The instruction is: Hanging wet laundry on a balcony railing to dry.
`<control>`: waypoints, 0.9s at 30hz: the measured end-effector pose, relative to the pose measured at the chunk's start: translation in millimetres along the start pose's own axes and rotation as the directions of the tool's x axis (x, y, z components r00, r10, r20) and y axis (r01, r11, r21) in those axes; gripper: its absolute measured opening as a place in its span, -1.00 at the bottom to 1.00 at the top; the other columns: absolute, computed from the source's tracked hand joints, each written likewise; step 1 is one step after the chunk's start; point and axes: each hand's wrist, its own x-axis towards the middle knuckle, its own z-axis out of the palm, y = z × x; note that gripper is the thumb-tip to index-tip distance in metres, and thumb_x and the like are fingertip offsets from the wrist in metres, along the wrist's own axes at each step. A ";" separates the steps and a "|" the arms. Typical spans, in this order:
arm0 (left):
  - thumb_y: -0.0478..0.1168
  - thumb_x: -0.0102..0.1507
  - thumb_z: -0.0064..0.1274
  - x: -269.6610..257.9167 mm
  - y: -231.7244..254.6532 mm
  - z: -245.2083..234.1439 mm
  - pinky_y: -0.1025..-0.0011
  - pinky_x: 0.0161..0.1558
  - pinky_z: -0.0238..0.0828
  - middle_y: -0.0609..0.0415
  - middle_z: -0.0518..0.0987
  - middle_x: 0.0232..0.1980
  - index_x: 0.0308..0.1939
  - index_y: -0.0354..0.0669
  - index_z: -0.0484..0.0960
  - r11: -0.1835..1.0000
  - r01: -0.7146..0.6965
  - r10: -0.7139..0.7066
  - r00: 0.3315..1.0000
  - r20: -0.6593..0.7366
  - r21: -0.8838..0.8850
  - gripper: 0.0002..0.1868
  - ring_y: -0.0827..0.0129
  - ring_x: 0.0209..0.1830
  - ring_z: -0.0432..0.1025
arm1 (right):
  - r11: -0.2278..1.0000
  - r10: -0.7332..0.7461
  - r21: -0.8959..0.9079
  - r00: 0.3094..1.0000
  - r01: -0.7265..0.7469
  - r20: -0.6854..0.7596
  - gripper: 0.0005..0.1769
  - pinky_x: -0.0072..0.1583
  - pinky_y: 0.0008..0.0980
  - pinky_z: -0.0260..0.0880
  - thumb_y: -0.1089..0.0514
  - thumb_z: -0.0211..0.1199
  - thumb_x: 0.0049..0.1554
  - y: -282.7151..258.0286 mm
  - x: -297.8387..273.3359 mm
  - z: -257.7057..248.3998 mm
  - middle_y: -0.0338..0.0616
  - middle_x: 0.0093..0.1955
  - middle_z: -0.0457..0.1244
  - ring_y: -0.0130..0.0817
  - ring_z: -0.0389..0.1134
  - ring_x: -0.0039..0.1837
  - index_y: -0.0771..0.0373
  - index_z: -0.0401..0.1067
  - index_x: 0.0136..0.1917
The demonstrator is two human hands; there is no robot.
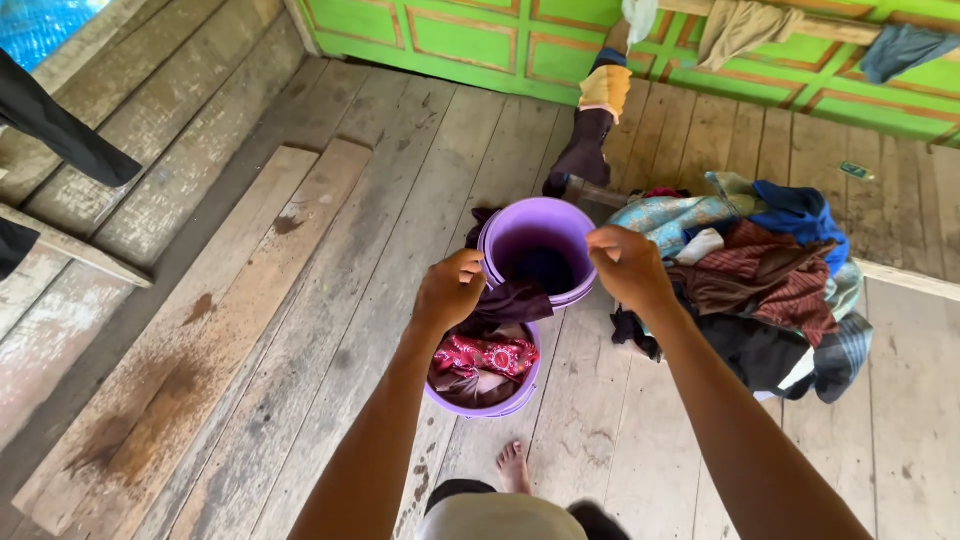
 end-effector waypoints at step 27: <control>-0.20 0.22 0.04 161.2 26.3 51.2 0.27 0.01 0.55 -0.07 0.72 -0.01 0.15 -0.15 0.60 0.986 0.150 -0.141 0.983 -0.117 0.073 -0.59 0.20 0.00 0.64 | 0.997 -0.035 0.073 0.962 0.016 0.270 -0.73 0.12 -0.25 0.48 0.14 0.21 0.16 80.8 230.5 2.6 0.00 0.04 0.46 -0.19 0.50 0.09 0.26 0.56 0.09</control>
